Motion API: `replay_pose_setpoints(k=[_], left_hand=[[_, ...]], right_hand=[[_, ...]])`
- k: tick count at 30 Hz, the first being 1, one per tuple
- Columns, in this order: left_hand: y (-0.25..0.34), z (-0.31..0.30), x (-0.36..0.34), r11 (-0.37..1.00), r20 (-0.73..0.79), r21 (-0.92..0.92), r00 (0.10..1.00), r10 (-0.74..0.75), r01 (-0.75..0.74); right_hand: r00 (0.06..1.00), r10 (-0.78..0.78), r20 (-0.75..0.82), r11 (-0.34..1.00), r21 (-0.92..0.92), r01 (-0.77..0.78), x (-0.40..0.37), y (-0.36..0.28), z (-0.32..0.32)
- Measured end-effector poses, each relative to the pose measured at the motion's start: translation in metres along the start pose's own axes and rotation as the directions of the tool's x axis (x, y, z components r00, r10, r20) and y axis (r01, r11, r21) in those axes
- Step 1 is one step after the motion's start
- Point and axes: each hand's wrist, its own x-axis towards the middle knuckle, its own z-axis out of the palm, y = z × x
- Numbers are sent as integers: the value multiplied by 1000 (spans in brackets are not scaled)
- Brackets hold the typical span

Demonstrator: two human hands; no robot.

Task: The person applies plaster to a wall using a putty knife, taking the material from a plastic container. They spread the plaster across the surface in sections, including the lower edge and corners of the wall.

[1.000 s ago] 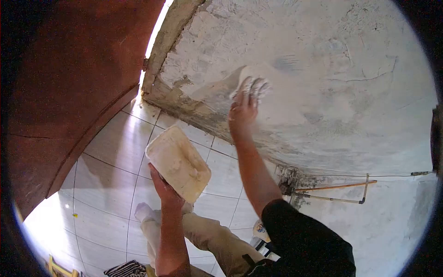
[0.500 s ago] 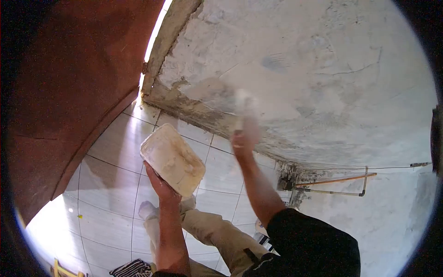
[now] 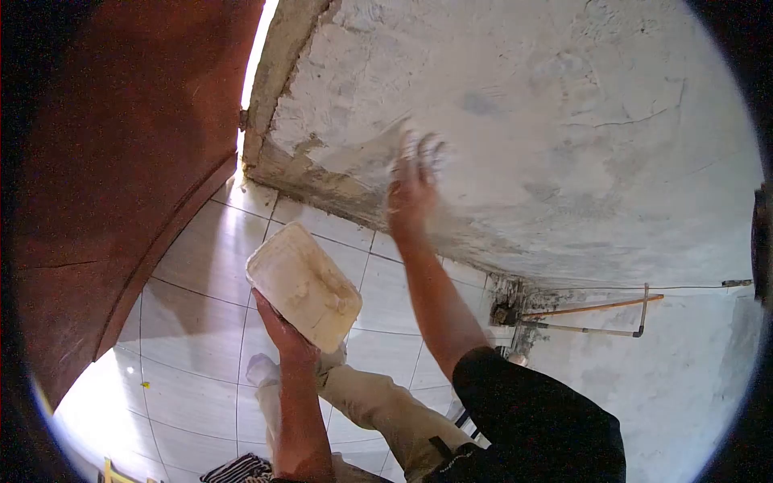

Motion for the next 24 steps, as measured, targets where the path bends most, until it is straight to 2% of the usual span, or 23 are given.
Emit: replay_pose_setpoints(k=[3, 5, 6, 7, 8, 9, 10, 12, 14, 16, 18, 19, 21, 22, 23, 24], left_hand=[[6, 2, 2, 996, -16, -70, 999, -52, 51], [8, 2, 0, 969, -1, 212, 991, 131, -128], [8, -2, 1, 969, -6, 213, 991, 132, -128], [7, -6, 3, 997, -29, 67, 998, 49, -47], [6, -8, 3, 996, -36, -82, 999, -40, 37], [6, -6, 3, 995, -29, -89, 999, -43, 41], [6, -2, 2, 999, 3, -47, 1000, -15, 15], [6, 1, 2, 1000, 43, -18, 999, 19, -18], [2, -5, 4, 999, 64, -47, 998, 18, -15], [1, -7, 5, 995, 55, -95, 998, -5, 10], [1, -8, 2, 989, 47, -143, 998, -33, 39], [3, -8, -1, 995, 59, -95, 998, -2, 7], [2, -13, -1, 998, 71, -55, 997, 28, -24], [1, -18, 0, 996, 56, -92, 998, -11, 16], [-1, -22, 1, 990, 41, -131, 998, -51, 56], [-2, -21, 0, 988, 38, -141, 998, -54, 59]], right_hand=[[969, 6, 249, 1000, 25, -13, -55, -11, 37], [958, 2, 287, 996, 90, -29, -89, -13, 58], [946, -11, 323, 988, 149, -40, -102, -13, 63], [946, -12, 324, 988, 147, -38, -112, -12, 63], [833, 105, 544, 939, 222, -263, -123, -10, 59], [657, 169, 735, 844, 236, -481, -126, -8, 52], [664, 168, 728, 850, 235, -472, -117, -10, 37], [879, 24, 477, 982, 154, -110, -87, -12, -2], [988, -45, 150, 994, 103, 29, -28, -21, -58], [1000, 1, 3, 986, 168, -2, 7, -12, -91], [976, -33, -215, 997, 55, 46, 56, -22, -123], [975, -41, -217, 997, 53, 54, 72, -21, -127], [940, -70, -334, 997, 7, 76, 95, -20, -124], [973, 178, -147, 983, 80, -167, 90, -19, -112], [975, 169, -142, 984, 76, -159, 89, -17, -98], [983, 85, -161, 996, 2, -86, 94, -22, -86]])
